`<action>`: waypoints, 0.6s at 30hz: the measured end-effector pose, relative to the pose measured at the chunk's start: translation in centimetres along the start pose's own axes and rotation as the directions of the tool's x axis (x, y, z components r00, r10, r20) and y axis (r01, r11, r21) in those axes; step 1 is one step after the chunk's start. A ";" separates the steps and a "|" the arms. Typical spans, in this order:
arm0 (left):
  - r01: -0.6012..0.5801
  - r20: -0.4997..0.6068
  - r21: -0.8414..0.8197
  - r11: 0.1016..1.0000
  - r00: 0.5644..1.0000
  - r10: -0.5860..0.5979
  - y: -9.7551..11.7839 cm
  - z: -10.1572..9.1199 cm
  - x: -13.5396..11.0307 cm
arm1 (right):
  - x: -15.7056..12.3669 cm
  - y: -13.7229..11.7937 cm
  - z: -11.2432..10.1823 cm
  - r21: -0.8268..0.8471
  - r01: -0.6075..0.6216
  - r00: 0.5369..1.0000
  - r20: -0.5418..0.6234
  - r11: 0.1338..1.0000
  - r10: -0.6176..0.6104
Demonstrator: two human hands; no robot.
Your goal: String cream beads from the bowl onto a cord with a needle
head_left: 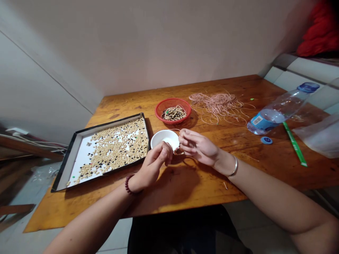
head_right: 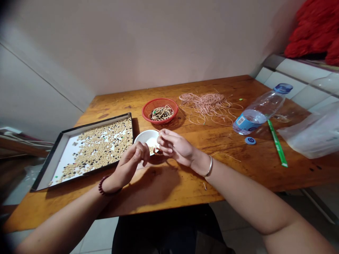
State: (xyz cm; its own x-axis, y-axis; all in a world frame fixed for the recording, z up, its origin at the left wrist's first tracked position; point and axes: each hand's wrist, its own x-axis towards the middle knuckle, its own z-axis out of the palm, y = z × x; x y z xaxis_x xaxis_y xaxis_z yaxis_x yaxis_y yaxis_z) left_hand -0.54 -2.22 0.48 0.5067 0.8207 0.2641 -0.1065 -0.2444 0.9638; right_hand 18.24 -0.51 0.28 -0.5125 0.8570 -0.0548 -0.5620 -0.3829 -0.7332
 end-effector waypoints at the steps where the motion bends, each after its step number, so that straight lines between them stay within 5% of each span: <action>1: -0.012 -0.001 0.023 1.000 1.000 0.012 0.0 0.0 0.0 | 0.0 0.1 0.0 -0.038 0.012 1.000 0.000 0.999 -0.012; 8: 0.161 0.016 -0.050 0.986 0.987 -0.160 -0.8 -0.8 0.5 | 0.4 0.4 0.0 -0.265 0.071 0.996 -0.026 0.961 -0.081; 18: 0.311 0.083 -0.093 0.946 0.949 -0.304 0.1 -1.2 0.9 | 0.6 0.5 -0.1 -0.317 0.103 0.990 -0.054 0.943 -0.127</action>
State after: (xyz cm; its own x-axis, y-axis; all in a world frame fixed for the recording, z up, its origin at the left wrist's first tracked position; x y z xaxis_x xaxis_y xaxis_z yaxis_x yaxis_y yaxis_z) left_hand -1.10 -0.94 0.82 0.5846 0.8100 -0.0458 -0.0222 0.0724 0.9971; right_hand 17.75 -0.17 -0.20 -0.4010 0.9161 0.0021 -0.3766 -0.1628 -0.9120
